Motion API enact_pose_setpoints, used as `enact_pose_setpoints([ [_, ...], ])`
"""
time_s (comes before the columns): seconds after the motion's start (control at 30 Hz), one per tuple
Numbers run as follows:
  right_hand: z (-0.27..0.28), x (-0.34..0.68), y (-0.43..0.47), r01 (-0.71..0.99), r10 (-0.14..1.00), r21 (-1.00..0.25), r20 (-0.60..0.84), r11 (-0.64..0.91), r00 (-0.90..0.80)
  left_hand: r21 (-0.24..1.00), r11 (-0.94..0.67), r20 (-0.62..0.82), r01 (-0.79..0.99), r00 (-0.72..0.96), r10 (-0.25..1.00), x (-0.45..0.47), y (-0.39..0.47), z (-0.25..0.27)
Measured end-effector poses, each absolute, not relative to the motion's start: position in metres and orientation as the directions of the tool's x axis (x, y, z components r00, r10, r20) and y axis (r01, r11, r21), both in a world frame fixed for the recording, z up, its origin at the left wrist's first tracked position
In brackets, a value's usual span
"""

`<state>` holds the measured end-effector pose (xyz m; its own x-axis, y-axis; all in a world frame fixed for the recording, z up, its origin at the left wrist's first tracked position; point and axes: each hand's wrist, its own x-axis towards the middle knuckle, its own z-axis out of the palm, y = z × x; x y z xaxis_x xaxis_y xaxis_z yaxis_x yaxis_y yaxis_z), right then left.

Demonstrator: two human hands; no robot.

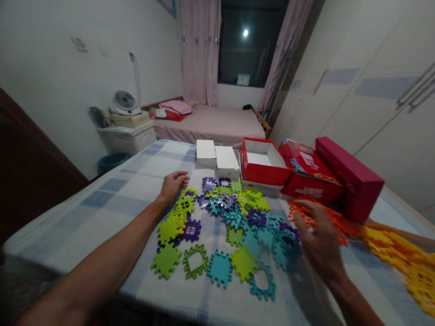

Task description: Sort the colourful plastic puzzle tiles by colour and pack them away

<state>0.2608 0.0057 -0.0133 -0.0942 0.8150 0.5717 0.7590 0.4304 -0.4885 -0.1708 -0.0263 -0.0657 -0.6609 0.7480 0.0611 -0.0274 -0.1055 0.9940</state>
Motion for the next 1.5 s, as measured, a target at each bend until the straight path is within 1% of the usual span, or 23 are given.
enact_pose_setpoints([
  [0.03,-0.012,0.232,-0.003,0.706,0.833,-0.504,0.503,0.498,-0.229,0.993,-0.11,0.062,-0.031,-0.66,0.749,-0.171,-0.026,-0.066],
  [0.07,-0.01,0.202,-0.014,0.616,0.792,-0.504,0.458,0.606,-0.405,0.993,-0.114,0.064,-0.033,-0.659,0.749,-0.171,-0.026,-0.066],
  [0.1,-0.008,0.172,-0.025,0.501,0.697,-0.486,0.457,0.716,-0.552,0.993,-0.117,0.065,-0.034,-0.659,0.749,-0.172,-0.026,-0.067],
  [0.17,-0.006,0.116,-0.046,0.306,0.509,-0.47,0.401,0.828,-0.762,0.992,-0.123,0.071,-0.033,-0.659,0.749,-0.173,-0.026,-0.067],
  [0.23,-0.008,0.07,-0.063,0.178,0.361,-0.456,0.353,0.872,-0.863,0.991,-0.129,0.079,-0.027,-0.662,0.745,-0.176,-0.026,-0.066],
  [0.3,-0.014,0.036,-0.073,0.136,0.277,-0.42,0.296,0.897,-0.914,0.991,-0.134,0.087,-0.019,-0.666,0.741,-0.178,-0.026,-0.066],
  [0.37,-0.023,0.015,-0.076,0.133,0.237,-0.375,0.246,0.918,-0.94,0.991,-0.136,0.093,-0.014,-0.667,0.739,-0.18,-0.025,-0.066],
  [0.43,-0.03,0.004,-0.074,0.158,0.241,-0.34,0.218,0.927,-0.946,0.99,-0.138,0.094,-0.013,-0.666,0.74,-0.181,-0.024,-0.067],
  [0.57,-0.036,0.013,-0.064,0.252,0.328,-0.325,0.208,0.912,-0.921,0.99,-0.142,0.089,-0.026,-0.665,0.741,-0.18,-0.022,-0.069],
  [0.67,-0.033,0.036,-0.052,0.317,0.432,-0.41,0.225,0.855,-0.873,0.989,-0.145,0.082,-0.039,-0.669,0.739,-0.18,-0.02,-0.07],
  [0.73,-0.028,0.052,-0.043,0.384,0.541,-0.497,0.219,0.778,-0.812,0.989,-0.143,0.077,-0.044,-0.671,0.738,-0.18,-0.019,-0.07],
  [0.8,-0.022,0.066,-0.035,0.465,0.651,-0.568,0.173,0.679,-0.739,0.989,-0.141,0.075,-0.045,-0.67,0.739,-0.179,-0.019,-0.07],
  [0.87,-0.017,0.075,-0.028,0.526,0.718,-0.575,0.164,0.627,-0.676,0.99,-0.138,0.076,-0.041,-0.667,0.742,-0.179,-0.019,-0.07],
  [0.9,-0.015,0.078,-0.025,0.548,0.73,-0.543,0.193,0.636,-0.656,0.99,-0.136,0.076,-0.038,-0.665,0.743,-0.179,-0.019,-0.07],
  [0.93,-0.013,0.079,-0.024,0.571,0.729,-0.485,0.239,0.662,-0.642,0.99,-0.133,0.077,-0.035,-0.663,0.745,-0.178,-0.019,-0.07],
  [1.0,-0.01,0.078,-0.025,0.627,0.709,-0.332,0.345,0.705,-0.615,0.991,-0.129,0.078,-0.029,-0.659,0.748,-0.178,-0.02,-0.07],
  [1.07,-0.009,0.073,-0.03,0.653,0.677,-0.226,0.418,0.723,-0.606,0.992,-0.126,0.08,-0.023,-0.657,0.75,-0.178,-0.019,-0.07],
  [1.13,-0.01,0.065,-0.039,0.574,0.591,-0.188,0.436,0.797,-0.678,0.992,-0.125,0.086,-0.013,-0.654,0.752,-0.179,-0.019,-0.071],
  [1.23,-0.019,0.051,-0.053,0.346,0.385,-0.168,0.358,0.923,-0.851,0.992,-0.127,0.102,0.008,-0.647,0.756,-0.18,-0.019,-0.073],
  [1.27,-0.023,0.048,-0.057,0.326,0.363,-0.162,0.332,0.931,-0.871,0.992,-0.128,0.107,0.015,-0.645,0.757,-0.18,-0.019,-0.073],
  [1.4,-0.037,0.04,-0.061,0.443,0.455,-0.111,0.309,0.89,-0.835,0.991,-0.127,0.119,0.033,-0.636,0.763,-0.18,-0.021,-0.072],
  [1.5,-0.039,0.039,-0.059,0.474,0.459,-0.028,0.307,0.88,-0.834,0.992,-0.125,0.118,0.032,-0.628,0.769,-0.179,-0.022,-0.069],
])
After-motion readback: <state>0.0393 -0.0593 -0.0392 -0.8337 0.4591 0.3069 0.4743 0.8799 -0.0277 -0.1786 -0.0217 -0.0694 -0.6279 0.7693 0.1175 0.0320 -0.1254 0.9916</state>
